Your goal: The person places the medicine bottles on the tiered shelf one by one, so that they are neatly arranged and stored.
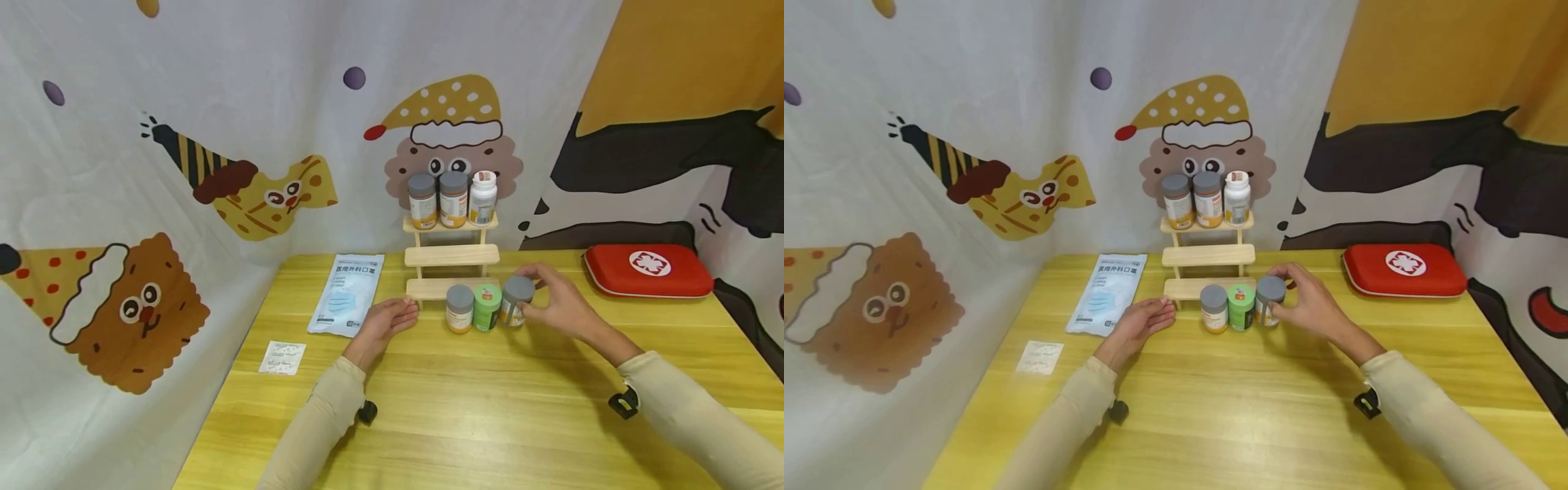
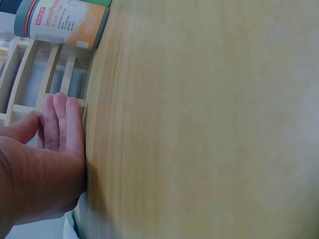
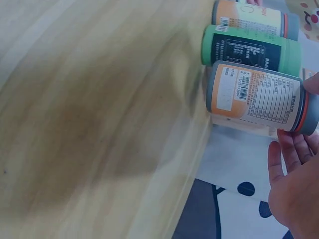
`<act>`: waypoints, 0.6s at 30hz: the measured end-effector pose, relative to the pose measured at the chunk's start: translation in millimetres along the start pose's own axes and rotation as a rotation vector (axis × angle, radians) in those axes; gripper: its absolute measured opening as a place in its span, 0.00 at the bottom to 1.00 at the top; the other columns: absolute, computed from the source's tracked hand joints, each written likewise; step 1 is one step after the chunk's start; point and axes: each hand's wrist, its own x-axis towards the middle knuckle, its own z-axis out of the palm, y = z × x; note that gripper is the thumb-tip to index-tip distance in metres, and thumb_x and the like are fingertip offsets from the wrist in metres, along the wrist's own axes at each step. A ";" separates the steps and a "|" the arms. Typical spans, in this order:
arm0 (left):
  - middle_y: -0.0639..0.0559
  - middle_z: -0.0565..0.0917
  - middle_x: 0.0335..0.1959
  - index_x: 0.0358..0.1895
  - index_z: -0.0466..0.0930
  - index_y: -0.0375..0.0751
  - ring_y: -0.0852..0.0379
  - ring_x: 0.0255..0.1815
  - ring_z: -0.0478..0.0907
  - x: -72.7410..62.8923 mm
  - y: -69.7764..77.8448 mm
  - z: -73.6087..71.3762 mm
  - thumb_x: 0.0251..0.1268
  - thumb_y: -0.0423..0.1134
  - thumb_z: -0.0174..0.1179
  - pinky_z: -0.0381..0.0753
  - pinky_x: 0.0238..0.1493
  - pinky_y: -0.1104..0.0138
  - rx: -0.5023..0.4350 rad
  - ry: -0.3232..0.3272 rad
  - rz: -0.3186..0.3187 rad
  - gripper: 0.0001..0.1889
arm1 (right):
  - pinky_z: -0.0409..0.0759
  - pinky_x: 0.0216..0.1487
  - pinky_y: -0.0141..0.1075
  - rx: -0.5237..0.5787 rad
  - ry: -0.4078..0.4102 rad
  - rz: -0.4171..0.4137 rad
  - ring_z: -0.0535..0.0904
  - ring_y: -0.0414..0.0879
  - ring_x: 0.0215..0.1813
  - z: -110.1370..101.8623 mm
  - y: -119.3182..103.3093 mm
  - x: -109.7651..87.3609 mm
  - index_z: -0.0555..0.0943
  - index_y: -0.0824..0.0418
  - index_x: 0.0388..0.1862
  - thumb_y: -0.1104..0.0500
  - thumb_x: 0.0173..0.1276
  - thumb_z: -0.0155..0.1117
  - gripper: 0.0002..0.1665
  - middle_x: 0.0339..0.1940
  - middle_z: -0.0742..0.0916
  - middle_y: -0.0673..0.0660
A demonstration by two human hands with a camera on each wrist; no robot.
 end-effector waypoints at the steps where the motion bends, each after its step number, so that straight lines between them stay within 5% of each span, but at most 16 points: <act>1: 0.35 0.87 0.60 0.62 0.82 0.31 0.47 0.58 0.89 0.2 -0.1 -0.2 0.80 0.40 0.62 0.91 0.62 0.60 -0.002 -0.001 -0.003 0.18 | 0.82 0.52 0.28 -0.008 0.003 -0.007 0.78 0.38 0.53 -1.0 -0.8 0.6 0.79 0.62 0.63 0.67 0.57 0.79 0.34 0.55 0.87 0.57; 7: 0.35 0.88 0.59 0.64 0.80 0.29 0.49 0.55 0.90 -0.9 0.4 -0.5 0.80 0.39 0.62 0.91 0.62 0.59 -0.008 -0.003 0.009 0.19 | 0.78 0.51 0.20 -0.063 0.010 -0.044 0.80 0.41 0.52 -5.5 -5.0 5.5 0.80 0.61 0.63 0.65 0.56 0.80 0.34 0.54 0.88 0.56; 18: 0.34 0.87 0.61 0.63 0.81 0.30 0.45 0.60 0.88 -3.3 2.1 -0.2 0.80 0.38 0.61 0.90 0.64 0.58 -0.001 -0.009 0.006 0.18 | 0.82 0.49 0.27 -0.099 -0.005 -0.059 0.81 0.44 0.50 -14.4 -14.0 17.1 0.81 0.61 0.61 0.65 0.54 0.81 0.34 0.51 0.87 0.55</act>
